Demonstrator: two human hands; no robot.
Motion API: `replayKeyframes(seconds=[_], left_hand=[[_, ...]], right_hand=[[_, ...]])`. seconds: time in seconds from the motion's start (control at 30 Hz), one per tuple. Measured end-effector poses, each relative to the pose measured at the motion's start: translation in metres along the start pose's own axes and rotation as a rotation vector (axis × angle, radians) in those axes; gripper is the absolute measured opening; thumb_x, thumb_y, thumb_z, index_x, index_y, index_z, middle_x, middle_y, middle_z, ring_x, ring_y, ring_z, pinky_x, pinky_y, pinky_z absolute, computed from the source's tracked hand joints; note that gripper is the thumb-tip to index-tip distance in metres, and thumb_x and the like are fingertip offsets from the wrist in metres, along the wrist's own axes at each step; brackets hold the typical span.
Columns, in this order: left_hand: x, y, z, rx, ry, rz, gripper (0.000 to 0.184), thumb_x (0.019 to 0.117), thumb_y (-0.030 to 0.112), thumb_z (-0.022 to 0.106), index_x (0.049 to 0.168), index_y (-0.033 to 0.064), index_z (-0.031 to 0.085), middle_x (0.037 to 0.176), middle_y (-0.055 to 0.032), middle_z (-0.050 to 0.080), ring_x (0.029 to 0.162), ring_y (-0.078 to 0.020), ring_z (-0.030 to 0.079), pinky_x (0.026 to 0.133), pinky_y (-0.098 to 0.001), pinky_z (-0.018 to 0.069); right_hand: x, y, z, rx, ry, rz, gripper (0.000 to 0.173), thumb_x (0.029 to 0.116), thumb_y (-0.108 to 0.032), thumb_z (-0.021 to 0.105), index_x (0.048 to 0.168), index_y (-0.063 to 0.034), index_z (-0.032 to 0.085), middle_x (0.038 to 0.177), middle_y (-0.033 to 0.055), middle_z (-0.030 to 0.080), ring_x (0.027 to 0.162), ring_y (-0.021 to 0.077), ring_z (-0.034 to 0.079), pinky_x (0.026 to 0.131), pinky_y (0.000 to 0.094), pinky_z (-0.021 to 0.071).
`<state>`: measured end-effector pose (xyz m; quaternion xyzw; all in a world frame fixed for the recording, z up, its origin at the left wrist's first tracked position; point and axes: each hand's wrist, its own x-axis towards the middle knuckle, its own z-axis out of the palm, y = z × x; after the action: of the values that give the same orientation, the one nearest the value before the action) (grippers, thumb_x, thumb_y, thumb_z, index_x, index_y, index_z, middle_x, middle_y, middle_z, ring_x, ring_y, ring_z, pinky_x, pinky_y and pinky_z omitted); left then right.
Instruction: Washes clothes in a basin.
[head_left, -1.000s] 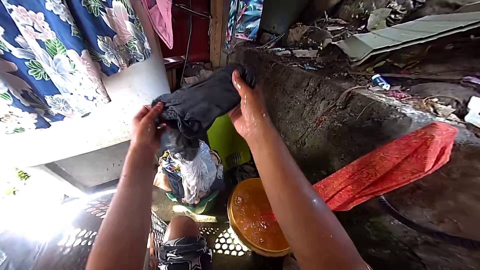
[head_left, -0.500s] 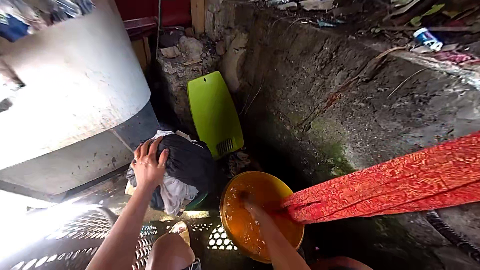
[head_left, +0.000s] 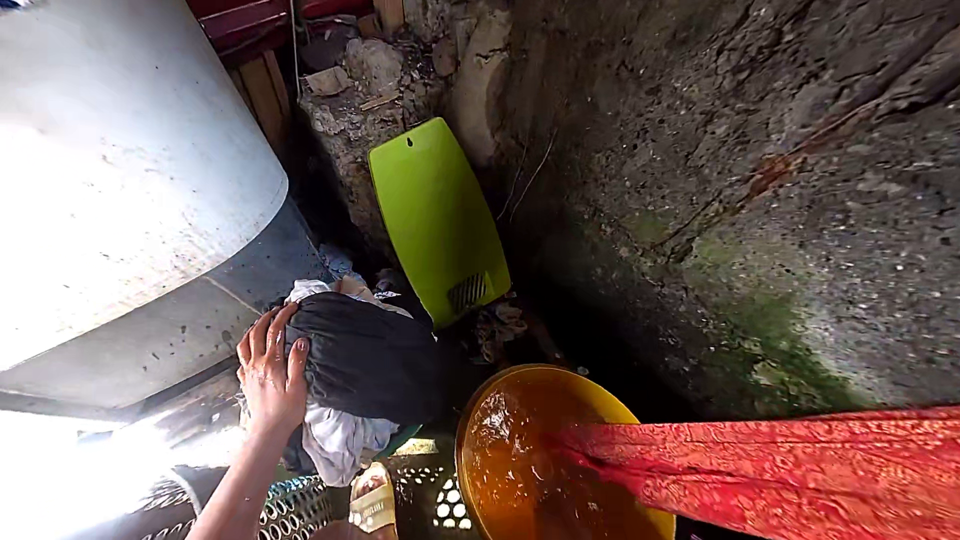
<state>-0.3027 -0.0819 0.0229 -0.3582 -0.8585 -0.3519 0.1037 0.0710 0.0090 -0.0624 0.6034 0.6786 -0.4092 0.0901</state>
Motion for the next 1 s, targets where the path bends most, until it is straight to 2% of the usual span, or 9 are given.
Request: replayKeyframes(seconds=[0.17,0.27,0.37,0.53,0.6,0.67,0.77,0.83,1.0], left_hand=[[0.000,0.003,-0.001,-0.007,-0.006,-0.026,0.070,0.1009,0.056,0.027,0.146,0.0127,0.057,0.153,-0.0233,0.049,0.142,-0.0507,0.040,0.103,-0.0719,0.0343],[0.002,0.009,-0.008,-0.002,-0.063,-0.069,0.063,0.1024,0.051,0.031,0.150,0.0167,0.054,0.156,-0.0203,0.045,0.145,-0.0488,0.036,0.106,-0.0732,0.0317],[0.006,0.014,-0.017,0.016,-0.162,-0.102,0.053,0.1060,0.046,0.038,0.153,0.0225,0.050,0.160,-0.0166,0.041,0.149,-0.0451,0.032,0.107,-0.0735,0.0312],[-0.004,0.014,-0.081,0.024,-0.257,-0.044,0.052,0.1042,0.044,0.054,0.154,0.0302,0.049,0.170,-0.0133,0.023,0.156,-0.0467,0.016,0.110,-0.0817,0.0203],[-0.027,0.007,-0.130,-0.005,-0.200,0.020,0.047,0.1018,0.032,0.062,0.147,0.0207,0.058,0.163,-0.0149,0.038,0.150,-0.0428,0.033,0.110,-0.0733,0.0323],[-0.063,-0.011,-0.179,-0.081,-0.187,0.058,0.031,0.1004,0.019,0.064,0.128,0.0070,0.068,0.132,-0.0153,0.066,0.121,-0.0314,0.064,0.101,-0.0554,0.0522],[-0.128,-0.067,-0.216,-0.104,-0.371,-0.203,0.023,0.1015,0.015,0.063,0.116,-0.0008,0.071,0.107,-0.0165,0.074,0.099,-0.0279,0.072,0.094,-0.0511,0.0561],[-0.175,-0.125,-0.205,-0.080,-0.514,-0.446,0.031,0.1000,0.020,0.066,0.120,-0.0036,0.069,0.115,-0.0225,0.071,0.112,-0.0345,0.067,0.104,-0.0548,0.0495],[-0.275,-0.226,-0.131,0.079,-0.818,-0.824,0.073,0.0902,0.036,0.080,0.143,-0.0062,0.052,0.147,-0.0329,0.050,0.139,-0.0476,0.047,0.115,-0.0628,0.0369]], right_hand=[[-0.004,0.007,-0.003,0.376,0.005,-0.161,0.045,0.1120,-0.018,0.035,0.148,0.0074,0.044,0.152,0.0238,0.049,0.143,0.0259,0.046,0.120,0.0373,0.0362],[0.049,-0.012,0.004,-0.211,-0.255,-0.254,0.038,0.1051,-0.012,0.052,0.133,0.0134,0.057,0.138,0.0311,0.058,0.133,0.0399,0.054,0.114,0.0504,0.0405],[0.079,-0.056,0.023,-0.787,-0.671,-0.222,0.046,0.1057,-0.018,0.053,0.140,0.0128,0.051,0.146,0.0329,0.050,0.140,0.0443,0.046,0.116,0.0582,0.0345],[0.051,-0.014,0.035,-0.465,-0.400,-0.469,0.049,0.1057,-0.022,0.055,0.147,0.0042,0.049,0.140,0.0301,0.058,0.133,0.0431,0.054,0.114,0.0571,0.0387],[0.041,0.000,0.028,-0.441,-0.354,-0.558,0.044,0.1075,-0.021,0.051,0.142,0.0045,0.053,0.133,0.0315,0.061,0.127,0.0456,0.058,0.110,0.0602,0.0424],[0.027,0.002,0.021,-0.429,-0.345,-0.561,0.039,0.1070,-0.021,0.052,0.136,0.0044,0.060,0.129,0.0302,0.064,0.124,0.0438,0.061,0.109,0.0599,0.0438],[-0.008,-0.028,0.010,-0.476,-0.394,-0.386,0.041,0.1113,-0.020,0.042,0.136,0.0108,0.055,0.134,0.0327,0.059,0.128,0.0420,0.056,0.111,0.0558,0.0396],[-0.002,-0.014,0.021,-0.449,-0.330,-0.364,0.054,0.1145,-0.029,0.026,0.144,0.0108,0.048,0.143,0.0338,0.053,0.135,0.0438,0.052,0.116,0.0580,0.0360],[0.006,0.005,0.031,-0.269,-0.175,-0.352,0.063,0.1139,-0.037,0.024,0.136,0.0128,0.056,0.132,0.0383,0.058,0.127,0.0498,0.057,0.109,0.0639,0.0392]])
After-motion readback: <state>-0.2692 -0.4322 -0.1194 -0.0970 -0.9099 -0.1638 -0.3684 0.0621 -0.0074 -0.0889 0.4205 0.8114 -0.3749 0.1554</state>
